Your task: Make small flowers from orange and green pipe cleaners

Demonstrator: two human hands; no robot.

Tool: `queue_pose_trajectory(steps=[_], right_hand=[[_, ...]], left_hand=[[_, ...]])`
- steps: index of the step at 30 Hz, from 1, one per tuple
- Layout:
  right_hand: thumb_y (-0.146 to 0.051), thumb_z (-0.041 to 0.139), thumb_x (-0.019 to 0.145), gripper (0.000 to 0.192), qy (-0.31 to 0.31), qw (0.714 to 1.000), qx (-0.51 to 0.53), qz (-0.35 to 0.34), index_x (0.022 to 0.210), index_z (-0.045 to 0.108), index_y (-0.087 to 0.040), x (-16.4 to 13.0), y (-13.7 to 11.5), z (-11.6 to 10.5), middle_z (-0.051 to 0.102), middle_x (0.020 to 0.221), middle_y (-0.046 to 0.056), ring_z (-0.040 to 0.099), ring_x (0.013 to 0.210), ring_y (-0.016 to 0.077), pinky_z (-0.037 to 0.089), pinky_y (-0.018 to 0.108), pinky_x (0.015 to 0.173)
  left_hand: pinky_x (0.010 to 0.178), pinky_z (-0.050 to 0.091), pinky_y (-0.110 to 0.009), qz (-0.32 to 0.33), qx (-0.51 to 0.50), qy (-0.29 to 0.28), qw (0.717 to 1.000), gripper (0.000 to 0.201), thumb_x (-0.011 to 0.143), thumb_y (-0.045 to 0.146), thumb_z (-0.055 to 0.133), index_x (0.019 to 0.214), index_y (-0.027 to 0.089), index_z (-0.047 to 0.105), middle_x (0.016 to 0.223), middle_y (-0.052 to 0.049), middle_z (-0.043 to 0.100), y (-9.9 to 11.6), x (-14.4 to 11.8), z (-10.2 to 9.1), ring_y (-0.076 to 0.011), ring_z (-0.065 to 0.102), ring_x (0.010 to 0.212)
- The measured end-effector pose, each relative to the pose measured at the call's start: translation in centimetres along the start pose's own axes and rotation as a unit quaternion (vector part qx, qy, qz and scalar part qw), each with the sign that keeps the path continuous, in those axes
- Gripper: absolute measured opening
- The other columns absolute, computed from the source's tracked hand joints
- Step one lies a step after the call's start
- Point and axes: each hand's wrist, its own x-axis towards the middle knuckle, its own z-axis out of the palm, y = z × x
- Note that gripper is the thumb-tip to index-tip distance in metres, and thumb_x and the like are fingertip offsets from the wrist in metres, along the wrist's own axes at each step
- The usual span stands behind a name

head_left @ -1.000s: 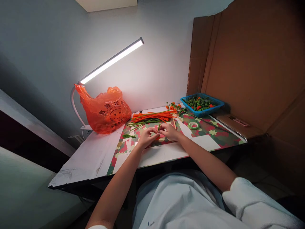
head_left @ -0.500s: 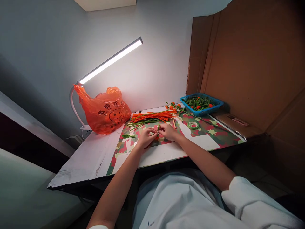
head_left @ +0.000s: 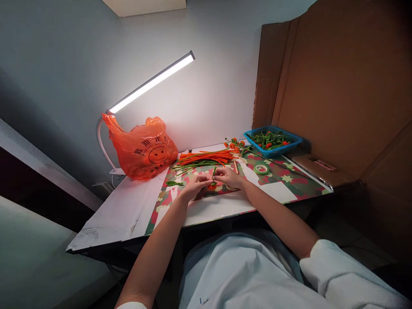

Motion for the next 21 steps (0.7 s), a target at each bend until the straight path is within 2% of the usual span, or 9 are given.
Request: queue_pose_trajectory(steps=[6,10,12,16,21], right_hand=[[-0.031,0.06,0.078,0.017,0.05,0.997,-0.056,0.008,0.076,0.063,-0.015,0.2,0.64,-0.18,0.063,0.074,0.002,0.054,0.07,0.014,0.041,0.026,0.067],[-0.028,0.059,0.079,0.015,0.058,0.995,-0.086,0.002,0.078,0.064,-0.014,0.17,0.89,-0.24,0.063,0.074,0.002,0.054,0.069,0.0136,0.041,0.025,0.064],[-0.027,0.058,0.08,0.014,0.056,0.993,-0.104,-0.001,0.077,0.064,-0.014,0.14,0.9,-0.25,0.062,0.073,0.002,0.053,0.068,0.0133,0.04,0.024,0.063],[-0.025,0.058,0.079,0.013,0.053,0.99,-0.134,0.0,0.073,0.062,-0.015,0.04,0.76,-0.2,0.058,0.069,0.001,0.05,0.066,0.0129,0.039,0.024,0.062],[-0.025,0.057,0.08,0.013,0.047,0.99,-0.131,-0.009,0.072,0.061,-0.015,0.03,0.52,-0.14,0.057,0.07,0.001,0.05,0.066,0.013,0.039,0.025,0.062]], left_hand=[[0.078,0.045,-0.029,0.036,0.057,0.092,0.993,0.02,0.07,0.036,0.067,0.072,0.016,0.07,0.088,-0.006,0.068,-0.47,0.44,0.13,-0.0182,0.059,0.086],[0.079,0.046,-0.031,0.053,0.11,0.126,0.985,0.021,0.072,0.037,0.063,0.077,0.018,0.071,0.085,-0.005,0.069,-0.66,0.66,0.06,-0.0195,0.061,0.086],[0.076,0.047,-0.029,0.065,0.132,0.125,0.981,0.023,0.07,0.04,0.067,0.078,0.018,0.071,0.085,-0.005,0.068,-0.77,0.71,0.1,-0.019,0.06,0.083],[0.066,0.046,-0.026,0.074,0.156,0.103,0.98,0.03,0.067,0.046,0.072,0.069,0.016,0.068,0.083,-0.005,0.065,-0.88,0.73,0.22,-0.0163,0.057,0.076],[0.062,0.042,-0.024,0.038,0.089,0.033,0.995,0.035,0.07,0.048,0.071,0.072,0.014,0.065,0.073,-0.002,0.06,-0.58,0.46,0.31,-0.0122,0.052,0.067]])
